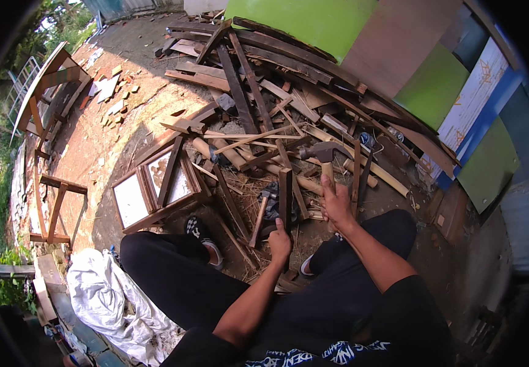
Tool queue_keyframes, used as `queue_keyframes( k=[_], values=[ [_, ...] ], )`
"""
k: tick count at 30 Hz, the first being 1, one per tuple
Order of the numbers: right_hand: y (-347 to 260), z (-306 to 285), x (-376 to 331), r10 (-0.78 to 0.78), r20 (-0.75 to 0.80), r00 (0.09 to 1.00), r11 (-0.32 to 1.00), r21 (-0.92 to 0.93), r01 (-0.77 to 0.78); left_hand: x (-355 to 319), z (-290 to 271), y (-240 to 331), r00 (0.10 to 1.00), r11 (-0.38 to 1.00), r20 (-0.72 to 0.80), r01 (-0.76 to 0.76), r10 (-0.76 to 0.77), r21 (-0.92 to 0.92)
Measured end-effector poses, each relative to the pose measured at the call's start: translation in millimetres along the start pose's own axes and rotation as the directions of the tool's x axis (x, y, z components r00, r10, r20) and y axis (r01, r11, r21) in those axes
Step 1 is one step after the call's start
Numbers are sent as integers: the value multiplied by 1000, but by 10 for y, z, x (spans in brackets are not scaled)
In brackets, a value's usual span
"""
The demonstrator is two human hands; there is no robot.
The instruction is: The person sits on the ground and assembles a small wooden frame using a hammer and nails. They align two wooden pieces, hammer nails to join them, and inspect the joint. The person continues to adjust and secure the frame components.
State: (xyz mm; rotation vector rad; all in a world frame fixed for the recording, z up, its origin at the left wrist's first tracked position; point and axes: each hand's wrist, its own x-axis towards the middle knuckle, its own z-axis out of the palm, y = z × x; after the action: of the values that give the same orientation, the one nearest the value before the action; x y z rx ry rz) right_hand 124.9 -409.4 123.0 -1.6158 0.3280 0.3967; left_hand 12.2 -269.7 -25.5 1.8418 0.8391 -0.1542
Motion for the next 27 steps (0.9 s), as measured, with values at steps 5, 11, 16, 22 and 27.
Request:
queue_keyframes(
  k=[5, 11, 16, 22, 27],
  values=[
    [10, -116, -88, 130, -119, 984, 966, 239, -99, 688, -337, 266, 999, 963, -23, 34, -42, -266],
    [373, 63, -5, 123, -72, 990, 992, -8, -124, 922, -534, 290, 999, 979, -36, 10, -18, -203],
    [798, 238, 93, -258, -17, 966, 790, -580, 200, 847, -791, 428, 995, 937, -5, -97, 102, -337],
    [510, 287, -90, -201, 164, 966, 705, -660, 259, 658, -1319, 1375, 957, 916, 155, -175, 244, -362],
    [233, 385, -286, -171, 237, 956, 654, -698, 290, 500, -1571, 1492, 930, 953, 270, -183, 248, -243]
  ],
)
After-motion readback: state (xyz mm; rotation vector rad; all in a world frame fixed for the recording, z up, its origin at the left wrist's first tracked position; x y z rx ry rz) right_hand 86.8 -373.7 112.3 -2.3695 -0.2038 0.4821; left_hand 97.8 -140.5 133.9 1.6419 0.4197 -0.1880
